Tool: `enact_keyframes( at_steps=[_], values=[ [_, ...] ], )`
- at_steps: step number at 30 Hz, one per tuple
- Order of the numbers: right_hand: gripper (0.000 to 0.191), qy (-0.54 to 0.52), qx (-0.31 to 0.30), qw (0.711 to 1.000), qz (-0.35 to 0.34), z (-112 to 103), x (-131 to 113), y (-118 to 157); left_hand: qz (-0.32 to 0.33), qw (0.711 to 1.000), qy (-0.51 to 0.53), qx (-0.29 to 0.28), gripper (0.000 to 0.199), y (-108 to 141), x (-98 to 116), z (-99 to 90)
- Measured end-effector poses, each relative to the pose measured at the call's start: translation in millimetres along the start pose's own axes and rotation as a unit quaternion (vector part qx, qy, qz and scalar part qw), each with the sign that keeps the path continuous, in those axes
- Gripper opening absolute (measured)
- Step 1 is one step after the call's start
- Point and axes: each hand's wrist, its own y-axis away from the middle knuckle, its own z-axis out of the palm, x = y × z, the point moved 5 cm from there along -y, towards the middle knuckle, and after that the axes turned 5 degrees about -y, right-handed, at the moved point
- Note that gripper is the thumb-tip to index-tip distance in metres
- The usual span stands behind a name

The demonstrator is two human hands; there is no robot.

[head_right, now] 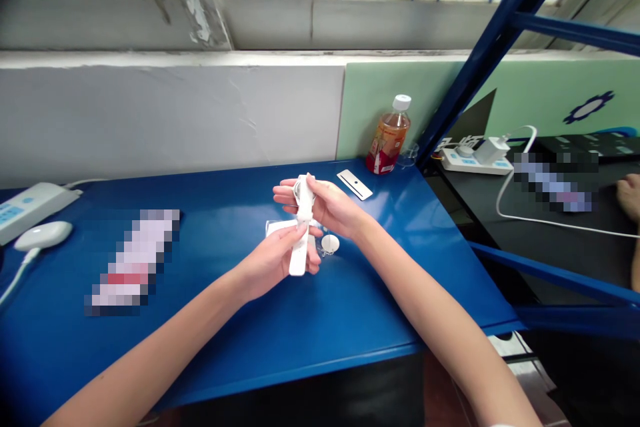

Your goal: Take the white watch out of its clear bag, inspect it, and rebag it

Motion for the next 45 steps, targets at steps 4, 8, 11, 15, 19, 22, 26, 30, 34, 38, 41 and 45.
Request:
enact_keyframes(
  at_steps=[4,8,11,15,19,22,26,30,34,38,41,45],
  values=[
    [0.033,0.028,-0.030,0.999,0.005,5,1,1,-0.008,1.000,0.009,0.003,0.035,-2,-2,0.4],
    [0.031,0.016,-0.026,0.999,0.013,8,3,1,0.009,0.999,0.026,-0.032,0.030,-1,0,5.0],
    [0.028,-0.023,-0.027,0.999,0.009,9,4,1,0.022,0.997,0.043,-0.064,0.026,2,4,8.7],
    [0.025,-0.068,-0.032,0.996,0.039,8,9,0,0.013,0.992,0.048,-0.115,0.027,6,7,11.9],
    [0.033,-0.078,-0.029,0.994,0.075,9,12,1,0.001,0.987,0.053,-0.150,0.030,7,7,11.6],
    [0.036,-0.077,-0.030,0.994,0.069,14,9,2,-0.006,0.988,0.055,-0.142,0.029,7,5,9.4],
    [0.045,-0.094,-0.051,0.992,0.063,20,2,4,-0.017,0.991,0.057,-0.122,0.028,6,5,7.2],
    [0.057,-0.101,-0.067,0.990,0.070,22,-4,7,-0.024,0.991,0.066,-0.111,0.026,4,4,4.4],
    [0.063,-0.096,-0.067,0.991,0.065,21,-11,9,-0.030,0.991,0.068,-0.109,0.027,3,4,1.9],
    [0.062,-0.086,-0.057,0.992,0.066,21,-15,10,-0.034,0.992,0.062,-0.103,0.029,3,4,1.5],
    [0.064,-0.083,-0.056,0.993,0.066,22,-16,10,-0.036,0.993,0.060,-0.099,0.030,3,4,2.4],
    [0.064,-0.079,-0.061,0.993,0.062,20,-14,9,-0.038,0.993,0.062,-0.098,0.030,3,4,3.1]
  ],
)
